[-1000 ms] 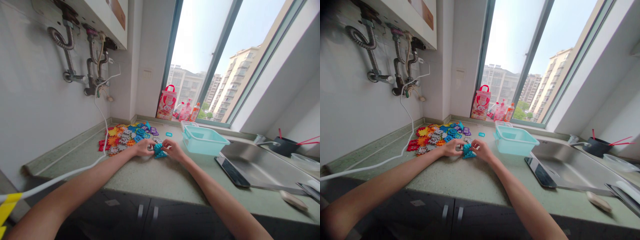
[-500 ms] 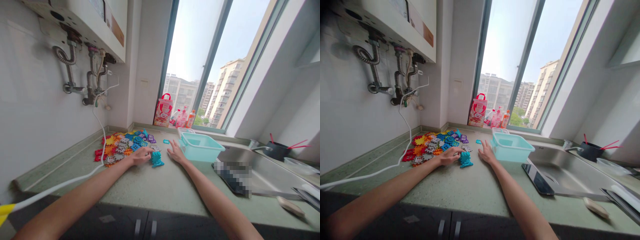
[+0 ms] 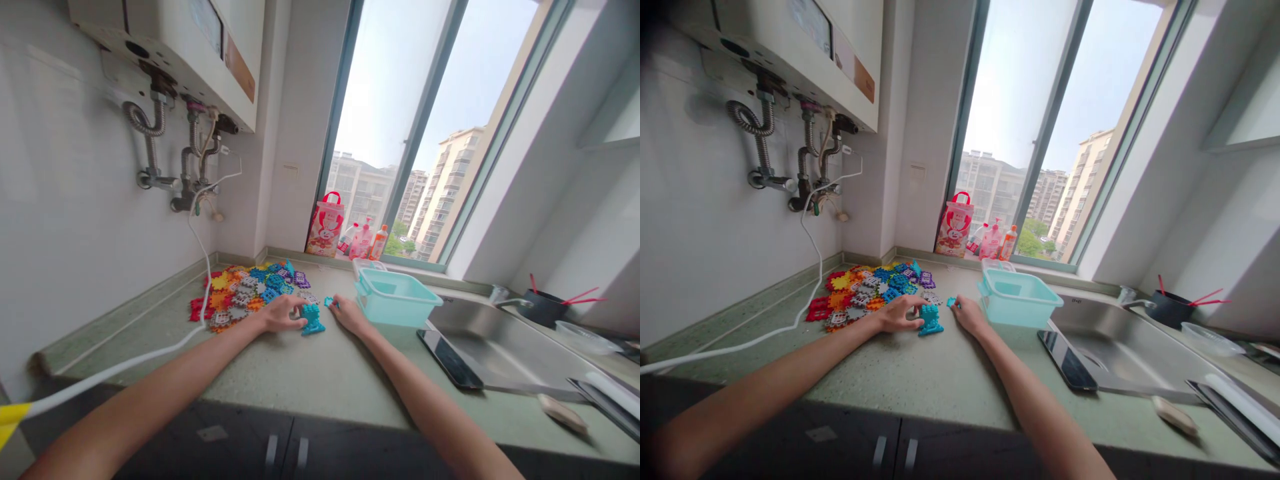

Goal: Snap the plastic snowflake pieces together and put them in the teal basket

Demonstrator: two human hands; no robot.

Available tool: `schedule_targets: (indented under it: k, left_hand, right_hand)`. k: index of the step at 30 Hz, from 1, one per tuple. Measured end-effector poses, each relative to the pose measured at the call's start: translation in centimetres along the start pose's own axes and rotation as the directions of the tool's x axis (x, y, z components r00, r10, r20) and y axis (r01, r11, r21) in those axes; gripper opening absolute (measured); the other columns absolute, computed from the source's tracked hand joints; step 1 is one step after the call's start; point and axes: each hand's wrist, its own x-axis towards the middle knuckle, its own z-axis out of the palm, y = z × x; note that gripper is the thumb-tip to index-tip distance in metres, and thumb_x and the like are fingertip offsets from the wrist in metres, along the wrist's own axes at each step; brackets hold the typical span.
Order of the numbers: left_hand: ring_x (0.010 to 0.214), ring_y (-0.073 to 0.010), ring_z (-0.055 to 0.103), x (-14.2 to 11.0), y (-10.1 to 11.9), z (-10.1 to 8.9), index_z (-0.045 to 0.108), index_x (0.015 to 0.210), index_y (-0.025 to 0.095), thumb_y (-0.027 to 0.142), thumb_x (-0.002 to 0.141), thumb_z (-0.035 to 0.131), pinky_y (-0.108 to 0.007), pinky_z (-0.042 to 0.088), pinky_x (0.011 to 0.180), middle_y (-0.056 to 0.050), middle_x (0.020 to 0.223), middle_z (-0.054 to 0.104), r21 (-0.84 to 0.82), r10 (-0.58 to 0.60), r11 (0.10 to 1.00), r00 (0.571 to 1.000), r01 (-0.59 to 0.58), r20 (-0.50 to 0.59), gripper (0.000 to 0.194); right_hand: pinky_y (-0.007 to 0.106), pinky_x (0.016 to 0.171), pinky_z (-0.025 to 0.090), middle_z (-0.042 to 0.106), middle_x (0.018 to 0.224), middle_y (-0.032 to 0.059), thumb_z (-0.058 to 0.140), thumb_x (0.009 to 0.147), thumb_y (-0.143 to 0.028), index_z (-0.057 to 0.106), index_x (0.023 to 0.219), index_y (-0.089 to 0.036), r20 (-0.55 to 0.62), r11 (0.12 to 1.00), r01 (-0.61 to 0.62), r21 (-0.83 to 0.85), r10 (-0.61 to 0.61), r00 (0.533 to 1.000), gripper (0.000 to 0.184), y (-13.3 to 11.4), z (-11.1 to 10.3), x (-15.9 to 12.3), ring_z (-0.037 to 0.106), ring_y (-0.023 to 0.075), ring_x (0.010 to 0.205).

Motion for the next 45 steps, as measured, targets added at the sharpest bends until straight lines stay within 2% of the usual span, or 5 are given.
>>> schedule_targets:
  k: [12,23,35,41,45]
  left_hand:
    - [0.084,-0.0213,0.067,0.3,-0.9,0.8,0.074,0.116,0.018,0.042,0.080,0.075,-0.030,0.051,0.079,-0.006,0.093,0.075,0.015,0.042,0.999,0.999,-0.042,-0.008,0.043]
    - [0.074,-0.0177,0.064,0.3,-0.6,0.3,0.073,0.124,0.020,0.042,0.079,0.078,-0.027,0.046,0.071,-0.001,0.083,0.071,-0.049,0.019,0.999,0.996,-0.014,0.086,0.051]
    - [0.073,-0.0144,0.063,-0.1,-1.0,0.1,0.032,0.164,0.019,0.037,0.074,0.086,-0.025,0.046,0.068,0.002,0.085,0.072,-0.425,-0.071,0.888,0.965,0.177,0.253,0.106]
    - [0.076,-0.0169,0.066,0.2,-0.2,0.7,0.039,0.160,0.012,0.040,0.072,0.087,-0.026,0.047,0.070,0.000,0.083,0.075,-0.426,-0.158,0.868,0.955,0.255,0.249,0.105]
    - [0.070,-0.0157,0.065,0.6,0.5,0.9,0.061,0.142,0.012,0.041,0.072,0.086,-0.025,0.044,0.065,0.001,0.078,0.073,-0.404,-0.173,0.879,0.959,0.252,0.223,0.079]
  right_hand:
    - [0.029,0.071,0.055,0.077,0.099,0.0073,0.060,0.100,-0.035,0.080,0.109,-0.024,-0.238,0.863,0.341,0.374,-0.266,0.934,0.024,-5.4,-5.1,-1.9,0.068,0.0184,0.081]
    - [0.029,0.086,0.054,0.072,0.109,0.0083,0.051,0.106,-0.026,0.075,0.119,-0.026,-0.087,0.830,0.483,0.278,-0.479,0.874,0.027,-7.7,-5.2,-3.4,0.069,0.0193,0.095]
    - [0.026,0.073,0.055,0.076,0.114,0.0065,0.062,0.098,-0.026,0.065,0.140,-0.028,0.072,0.900,0.339,0.273,-0.371,0.926,0.042,-7.8,-7.2,-4.0,0.074,0.0157,0.081]
    - [0.030,0.071,0.053,0.080,0.105,0.0040,0.083,0.078,-0.061,0.072,0.124,-0.025,0.225,0.976,0.191,0.104,-0.210,0.951,0.059,-8.1,-8.3,-4.6,0.075,0.0196,0.078]
    - [0.031,0.076,0.054,0.080,0.107,0.0038,0.084,0.078,-0.054,0.073,0.122,-0.026,0.205,0.979,0.199,0.036,-0.202,0.958,0.053,-8.6,-7.8,-4.8,0.076,0.0217,0.087]
